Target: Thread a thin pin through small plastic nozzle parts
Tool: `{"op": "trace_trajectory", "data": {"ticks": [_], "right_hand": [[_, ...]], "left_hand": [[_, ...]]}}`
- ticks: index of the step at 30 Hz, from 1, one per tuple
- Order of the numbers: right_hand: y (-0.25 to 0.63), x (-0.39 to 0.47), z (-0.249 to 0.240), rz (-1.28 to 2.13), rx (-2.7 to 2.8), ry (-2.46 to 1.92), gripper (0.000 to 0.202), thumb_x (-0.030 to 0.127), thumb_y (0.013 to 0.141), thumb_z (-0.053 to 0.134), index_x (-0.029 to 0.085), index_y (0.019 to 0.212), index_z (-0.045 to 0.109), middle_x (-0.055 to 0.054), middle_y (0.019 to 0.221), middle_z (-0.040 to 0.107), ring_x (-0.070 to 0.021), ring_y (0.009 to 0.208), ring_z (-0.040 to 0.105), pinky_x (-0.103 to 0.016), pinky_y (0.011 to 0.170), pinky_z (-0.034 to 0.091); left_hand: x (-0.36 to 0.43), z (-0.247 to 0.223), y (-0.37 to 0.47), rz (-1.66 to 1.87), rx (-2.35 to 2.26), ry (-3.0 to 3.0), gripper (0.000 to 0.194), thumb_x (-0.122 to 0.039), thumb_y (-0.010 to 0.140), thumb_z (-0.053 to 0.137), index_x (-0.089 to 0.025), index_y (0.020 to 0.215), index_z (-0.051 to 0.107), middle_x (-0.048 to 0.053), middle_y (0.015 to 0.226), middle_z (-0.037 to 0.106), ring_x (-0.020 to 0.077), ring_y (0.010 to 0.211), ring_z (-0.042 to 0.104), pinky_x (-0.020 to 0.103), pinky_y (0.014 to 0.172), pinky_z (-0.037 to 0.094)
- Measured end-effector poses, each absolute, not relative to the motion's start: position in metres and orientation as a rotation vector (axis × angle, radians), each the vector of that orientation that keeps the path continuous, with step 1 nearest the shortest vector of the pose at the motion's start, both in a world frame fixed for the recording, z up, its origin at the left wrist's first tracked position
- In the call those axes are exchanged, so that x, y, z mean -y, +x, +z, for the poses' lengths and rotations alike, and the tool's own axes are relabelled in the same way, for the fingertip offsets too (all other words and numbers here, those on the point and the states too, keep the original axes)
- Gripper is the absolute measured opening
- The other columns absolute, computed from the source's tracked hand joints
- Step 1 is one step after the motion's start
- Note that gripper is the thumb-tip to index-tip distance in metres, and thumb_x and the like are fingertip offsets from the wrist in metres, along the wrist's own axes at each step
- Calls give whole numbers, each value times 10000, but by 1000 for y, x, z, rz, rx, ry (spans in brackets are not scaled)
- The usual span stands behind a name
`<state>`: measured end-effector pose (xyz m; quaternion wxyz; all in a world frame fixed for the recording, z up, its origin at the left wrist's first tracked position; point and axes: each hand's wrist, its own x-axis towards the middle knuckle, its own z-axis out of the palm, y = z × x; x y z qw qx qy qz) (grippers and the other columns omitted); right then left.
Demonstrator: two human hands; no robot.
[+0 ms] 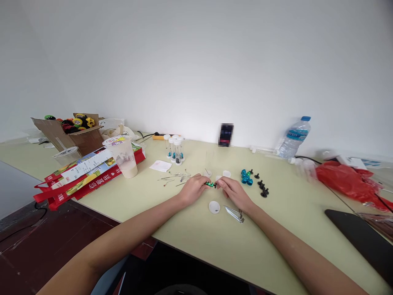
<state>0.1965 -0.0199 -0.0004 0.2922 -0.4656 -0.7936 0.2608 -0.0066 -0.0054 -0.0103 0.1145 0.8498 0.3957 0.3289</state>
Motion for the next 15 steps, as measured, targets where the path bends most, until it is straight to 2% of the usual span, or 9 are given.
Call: {"op": "trace_trajectory", "data": {"ticks": [6,11,15], "right_hand": [[196,20,1,652,2085,-1189,531,573,912,231,148,993,539,-31,883,548,-29,614,431,-147,611,356],[195,21,2,650,2110,-1211,571,570,918,203,119,885,553,-32,766,534,-33,596,420,-155,632,361],[194,22,3,632,2100,-1190,525,557,922,223,158,1003,555,-29,926,549,-26,627,434,-151,641,368]], "left_hand": [[6,-9,-7,980,-1185,2456,197,-283,864,478,-207,977,619,0,934,642,129,872,518,249,774,421],[6,-9,-7,957,-1161,2494,191,-252,865,472,-207,981,617,-1,964,645,130,879,519,248,789,418],[6,-8,-7,980,-1172,2466,170,-261,856,494,-203,959,617,-10,931,645,120,876,517,233,787,418]]}}
